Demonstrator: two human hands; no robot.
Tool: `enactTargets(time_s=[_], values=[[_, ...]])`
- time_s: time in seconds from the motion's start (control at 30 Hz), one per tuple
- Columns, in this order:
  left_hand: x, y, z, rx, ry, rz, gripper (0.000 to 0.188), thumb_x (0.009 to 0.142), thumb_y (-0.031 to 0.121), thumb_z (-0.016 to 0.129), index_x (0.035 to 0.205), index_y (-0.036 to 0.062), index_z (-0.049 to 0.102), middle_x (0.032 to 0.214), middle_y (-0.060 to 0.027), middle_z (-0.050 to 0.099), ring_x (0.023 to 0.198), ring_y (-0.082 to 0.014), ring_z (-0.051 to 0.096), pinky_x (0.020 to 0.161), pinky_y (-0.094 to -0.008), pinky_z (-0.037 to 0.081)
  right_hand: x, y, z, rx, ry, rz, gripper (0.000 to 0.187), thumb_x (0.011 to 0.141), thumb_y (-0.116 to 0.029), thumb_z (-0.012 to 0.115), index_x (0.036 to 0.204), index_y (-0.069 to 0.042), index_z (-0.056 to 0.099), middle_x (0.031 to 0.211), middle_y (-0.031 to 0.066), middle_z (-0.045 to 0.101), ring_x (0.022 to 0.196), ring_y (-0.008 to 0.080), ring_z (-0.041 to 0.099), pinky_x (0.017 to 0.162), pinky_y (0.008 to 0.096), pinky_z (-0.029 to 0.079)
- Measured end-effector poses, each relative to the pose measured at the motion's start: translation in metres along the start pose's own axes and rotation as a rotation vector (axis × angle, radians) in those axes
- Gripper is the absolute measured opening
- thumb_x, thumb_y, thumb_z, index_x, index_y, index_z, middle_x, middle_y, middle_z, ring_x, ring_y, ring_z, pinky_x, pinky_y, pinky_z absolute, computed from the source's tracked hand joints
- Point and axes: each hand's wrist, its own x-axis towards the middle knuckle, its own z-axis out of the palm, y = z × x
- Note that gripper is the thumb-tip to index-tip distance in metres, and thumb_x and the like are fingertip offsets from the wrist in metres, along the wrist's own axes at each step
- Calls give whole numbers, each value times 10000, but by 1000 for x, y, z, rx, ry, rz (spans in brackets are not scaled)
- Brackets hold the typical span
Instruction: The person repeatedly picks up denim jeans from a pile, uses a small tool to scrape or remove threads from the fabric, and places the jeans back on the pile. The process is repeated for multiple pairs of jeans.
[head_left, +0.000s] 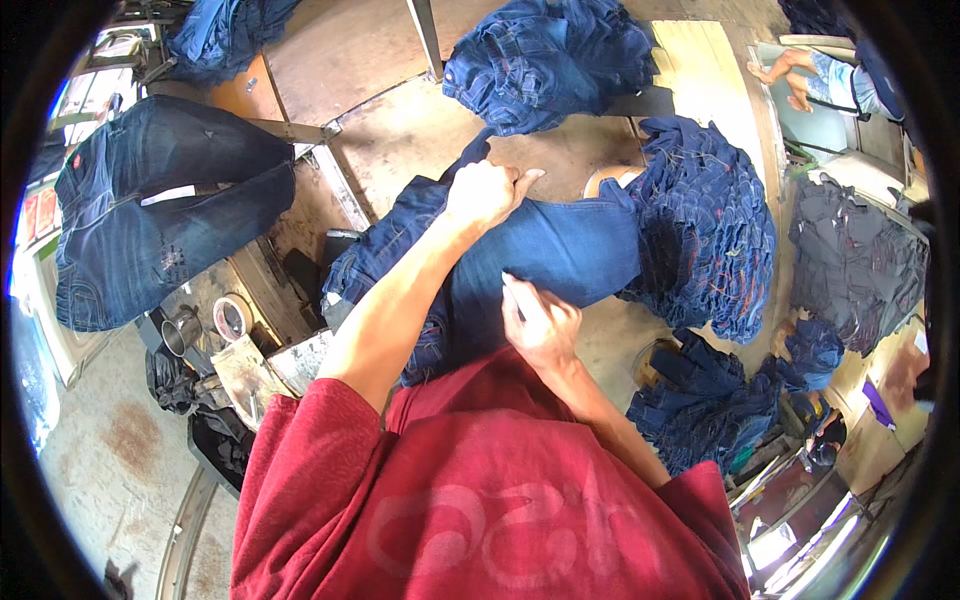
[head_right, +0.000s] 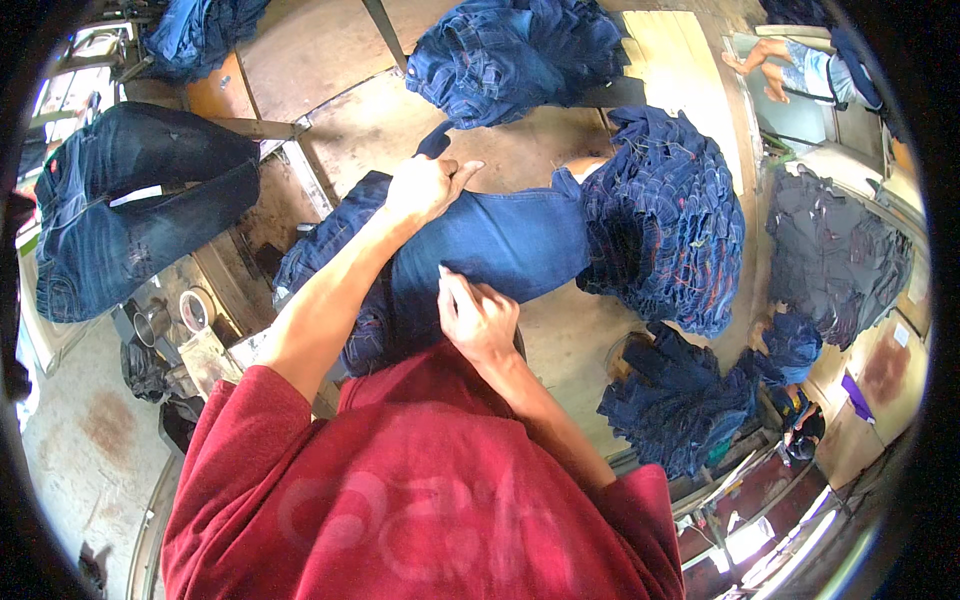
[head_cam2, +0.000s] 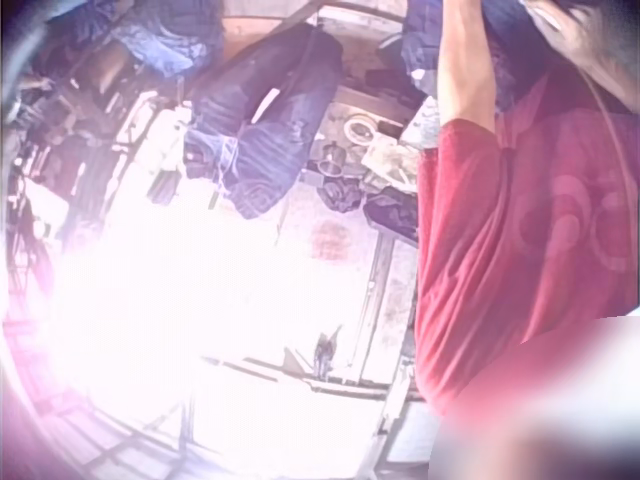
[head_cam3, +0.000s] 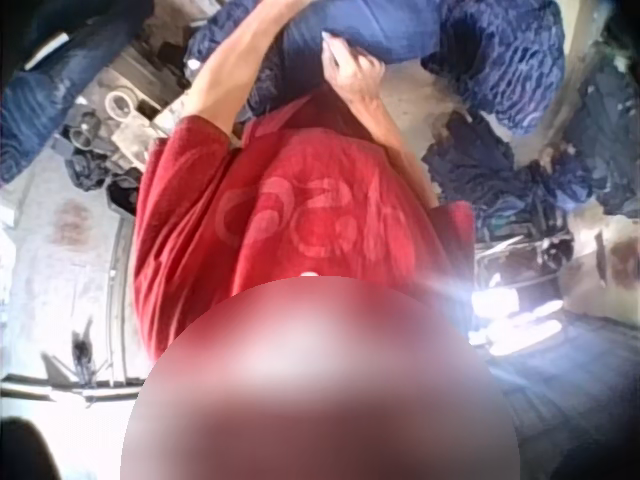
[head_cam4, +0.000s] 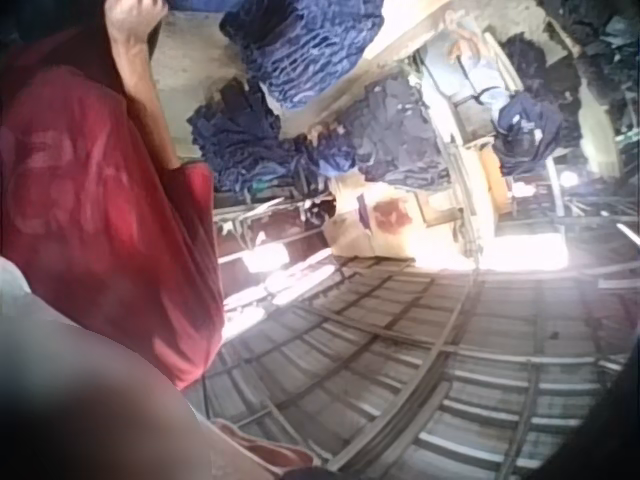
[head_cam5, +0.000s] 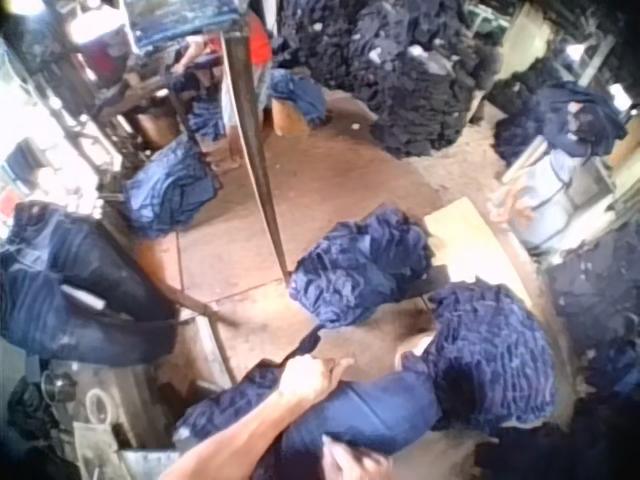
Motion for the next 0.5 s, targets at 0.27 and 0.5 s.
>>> enactTargets(time_s=[0.27, 0.5], values=[[1, 3, -1, 6, -40, -54, 556, 1004, 527, 718, 649, 101, 761, 581, -160, 679, 539, -345, 712, 533, -439, 577, 3, -5, 4, -104, -24, 1, 82, 938, -107, 789, 1006, -141, 759, 667, 33, 688, 521, 209, 651, 492, 361, 518], [-1, 4, 0, 5, 24, -39, 572, 1008, 519, 716, 622, 98, 741, 569, -166, 673, 528, -348, 707, 524, -448, 572, -10, -5, -11, -16, -7, 28, 148, 895, -60, 796, 1031, -118, 777, 743, 44, 732, 565, 214, 688, 527, 359, 542]])
